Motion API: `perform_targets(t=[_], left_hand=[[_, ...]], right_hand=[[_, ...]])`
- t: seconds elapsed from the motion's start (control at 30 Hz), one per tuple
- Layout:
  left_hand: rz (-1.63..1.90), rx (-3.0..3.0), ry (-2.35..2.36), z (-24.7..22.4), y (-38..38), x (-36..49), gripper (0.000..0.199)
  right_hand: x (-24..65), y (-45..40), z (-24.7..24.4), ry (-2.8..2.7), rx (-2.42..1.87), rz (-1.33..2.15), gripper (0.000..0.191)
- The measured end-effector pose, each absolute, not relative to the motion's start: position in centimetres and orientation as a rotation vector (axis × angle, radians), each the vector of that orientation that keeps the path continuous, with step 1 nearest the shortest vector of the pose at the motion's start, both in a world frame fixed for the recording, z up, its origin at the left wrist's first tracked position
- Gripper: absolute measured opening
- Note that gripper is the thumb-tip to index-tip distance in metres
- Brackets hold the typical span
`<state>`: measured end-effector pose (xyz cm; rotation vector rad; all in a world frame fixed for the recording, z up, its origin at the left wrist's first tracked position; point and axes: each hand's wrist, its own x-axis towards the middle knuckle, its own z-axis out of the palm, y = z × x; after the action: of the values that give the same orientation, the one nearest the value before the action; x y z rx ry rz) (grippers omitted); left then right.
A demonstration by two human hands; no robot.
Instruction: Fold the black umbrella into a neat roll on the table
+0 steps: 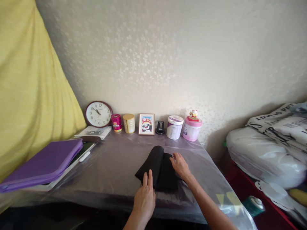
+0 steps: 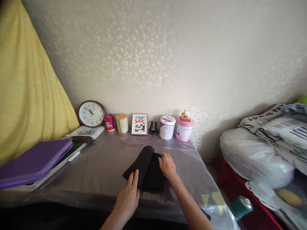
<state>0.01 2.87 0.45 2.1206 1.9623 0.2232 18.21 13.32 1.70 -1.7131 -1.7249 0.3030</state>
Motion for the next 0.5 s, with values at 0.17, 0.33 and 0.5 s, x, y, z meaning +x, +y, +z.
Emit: perform_targets(t=[0.17,0.33,0.5], left_hand=[[0.234,2.083,1.952,0.6,2.8,0.1,0.065],[0.307,2.037,1.928,0.4,2.8,0.0,0.068],[0.336,1.979,1.879,0.6,2.7,-0.3,0.081]], right_hand=[[14.6,12.2,1.0,-1.960,-1.397,0.132,0.024],[11.7,12.6,0.2,-2.031,-1.298,0.061,0.028],[13.2,14.2,-0.4,-1.900,-1.311,0.197,0.028]])
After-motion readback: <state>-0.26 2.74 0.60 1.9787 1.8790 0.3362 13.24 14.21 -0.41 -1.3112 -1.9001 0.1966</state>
